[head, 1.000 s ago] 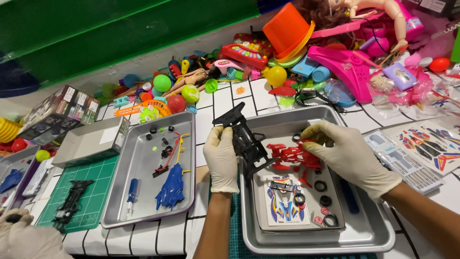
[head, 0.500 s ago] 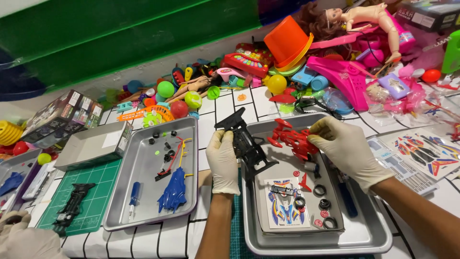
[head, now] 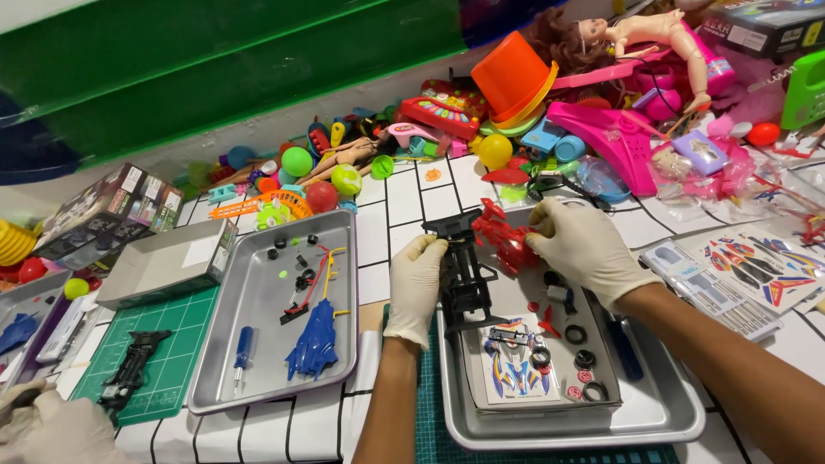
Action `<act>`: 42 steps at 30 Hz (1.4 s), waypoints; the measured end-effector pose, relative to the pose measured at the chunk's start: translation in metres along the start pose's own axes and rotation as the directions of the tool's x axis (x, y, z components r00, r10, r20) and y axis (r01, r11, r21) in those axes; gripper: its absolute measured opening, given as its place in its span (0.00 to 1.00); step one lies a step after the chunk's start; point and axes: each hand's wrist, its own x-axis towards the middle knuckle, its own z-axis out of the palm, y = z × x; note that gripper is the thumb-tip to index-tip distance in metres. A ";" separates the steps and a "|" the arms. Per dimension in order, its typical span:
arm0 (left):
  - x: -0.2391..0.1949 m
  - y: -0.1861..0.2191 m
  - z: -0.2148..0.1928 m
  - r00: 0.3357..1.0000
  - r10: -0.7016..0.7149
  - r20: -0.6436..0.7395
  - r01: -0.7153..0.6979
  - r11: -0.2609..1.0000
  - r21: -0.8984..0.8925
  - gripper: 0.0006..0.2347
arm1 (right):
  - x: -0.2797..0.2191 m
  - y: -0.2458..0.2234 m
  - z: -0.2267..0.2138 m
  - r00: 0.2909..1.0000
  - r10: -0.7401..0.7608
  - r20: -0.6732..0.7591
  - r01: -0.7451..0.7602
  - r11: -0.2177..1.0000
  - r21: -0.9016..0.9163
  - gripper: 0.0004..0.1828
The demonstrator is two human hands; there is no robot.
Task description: The person assembles a red and black toy vehicle on a table covered with a white and black checkered cloth. They pick up various plastic parts from a metal tray, including wheels and body panels, and attach them to the main chassis. The workspace is cluttered with other toys and packaging in the background.
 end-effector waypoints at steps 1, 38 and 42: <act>0.003 -0.002 -0.001 1.000 -0.002 -0.002 0.002 1.000 0.001 0.02 | 0.001 -0.001 0.000 1.000 0.000 0.003 0.000 1.000 0.000 0.15; -0.037 0.000 0.024 0.982 0.018 0.186 -0.039 0.993 0.111 0.03 | -0.044 -0.035 -0.038 0.990 -0.104 0.095 0.011 0.734 0.679 0.42; -0.036 -0.017 0.025 0.970 0.001 0.242 -0.033 0.991 0.126 0.02 | -0.045 -0.039 -0.044 0.977 -0.164 0.138 0.033 0.753 0.658 0.34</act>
